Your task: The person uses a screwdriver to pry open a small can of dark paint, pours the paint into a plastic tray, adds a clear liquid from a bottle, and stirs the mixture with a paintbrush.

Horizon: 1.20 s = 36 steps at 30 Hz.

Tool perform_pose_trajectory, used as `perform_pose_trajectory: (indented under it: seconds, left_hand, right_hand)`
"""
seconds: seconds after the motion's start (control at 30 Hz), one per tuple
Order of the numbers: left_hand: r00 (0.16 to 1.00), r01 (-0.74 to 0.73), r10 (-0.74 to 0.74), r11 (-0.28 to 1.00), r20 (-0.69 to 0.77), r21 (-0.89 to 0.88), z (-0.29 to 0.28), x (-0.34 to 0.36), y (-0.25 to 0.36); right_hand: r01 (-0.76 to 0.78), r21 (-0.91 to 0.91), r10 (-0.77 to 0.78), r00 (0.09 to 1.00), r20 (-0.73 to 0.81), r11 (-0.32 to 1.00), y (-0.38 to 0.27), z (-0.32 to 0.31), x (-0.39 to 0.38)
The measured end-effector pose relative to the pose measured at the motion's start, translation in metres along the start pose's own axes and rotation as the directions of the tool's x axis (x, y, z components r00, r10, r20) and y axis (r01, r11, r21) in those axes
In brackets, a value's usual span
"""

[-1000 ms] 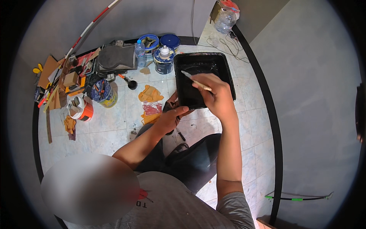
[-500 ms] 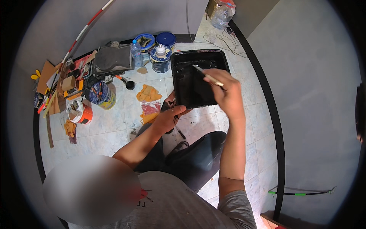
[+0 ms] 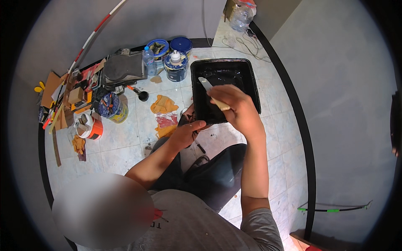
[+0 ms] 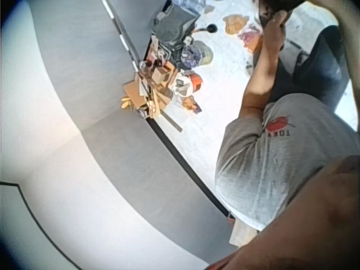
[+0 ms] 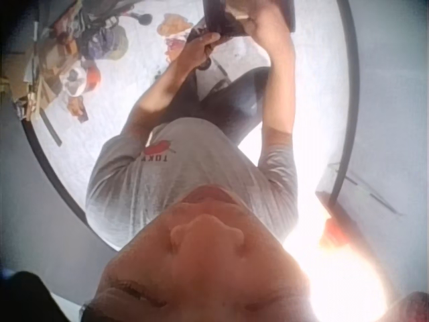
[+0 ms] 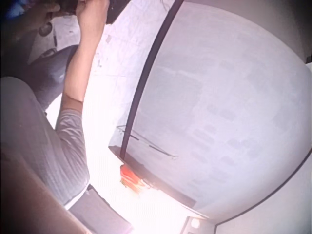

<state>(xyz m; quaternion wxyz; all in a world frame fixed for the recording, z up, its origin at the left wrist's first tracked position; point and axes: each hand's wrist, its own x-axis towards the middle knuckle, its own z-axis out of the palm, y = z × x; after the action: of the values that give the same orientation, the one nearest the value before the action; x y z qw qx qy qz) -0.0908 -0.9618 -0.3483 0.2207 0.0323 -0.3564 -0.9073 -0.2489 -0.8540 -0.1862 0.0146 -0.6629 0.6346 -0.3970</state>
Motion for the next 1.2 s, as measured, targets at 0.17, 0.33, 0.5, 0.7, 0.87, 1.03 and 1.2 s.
perform_pose_trajectory:
  seconds: [0.17,0.33,0.5,0.7,0.87,1.03,1.2]
  left_hand:
    - [1.0,-0.008,0.009,0.997,0.011,-0.08,0.002,-0.001,0.001]
    - [1.0,0.016,-0.019,0.988,-0.014,-0.155,-0.006,-0.005,-0.004]
    - [0.999,0.033,-0.032,0.995,0.004,-0.097,0.003,-0.004,-0.003]
    - [1.0,-0.009,0.009,0.995,-0.005,-0.102,0.01,-0.001,-0.001]
    - [1.0,-0.001,0.002,0.999,0.018,-0.048,0.003,-0.003,-0.001]
    - [1.0,-0.005,0.004,0.999,-0.024,-0.047,0.013,-0.002,-0.003]
    - [0.998,-0.009,0.006,0.999,-0.057,-0.05,0.007,0.0,-0.01]
  right_hand:
    - [-0.041,0.035,0.039,0.997,0.074,0.999,-0.018,-0.016,-0.031]
    - [-0.029,0.08,0.019,0.992,0.123,0.996,-0.035,-0.033,-0.045]
    - [-0.038,0.096,0.043,0.998,-0.048,0.995,-0.021,-0.033,-0.036]
    - [-0.021,-0.097,0.021,1.0,-0.008,0.995,-0.024,-0.035,-0.049]
    - [-0.05,-0.078,0.052,0.998,0.025,0.996,-0.043,-0.018,-0.041]
    - [-0.242,-0.064,0.226,0.954,-0.195,0.968,-0.031,-0.015,-0.034]
    - [-0.17,-0.005,0.164,0.959,-0.231,0.985,-0.026,0.005,-0.01]
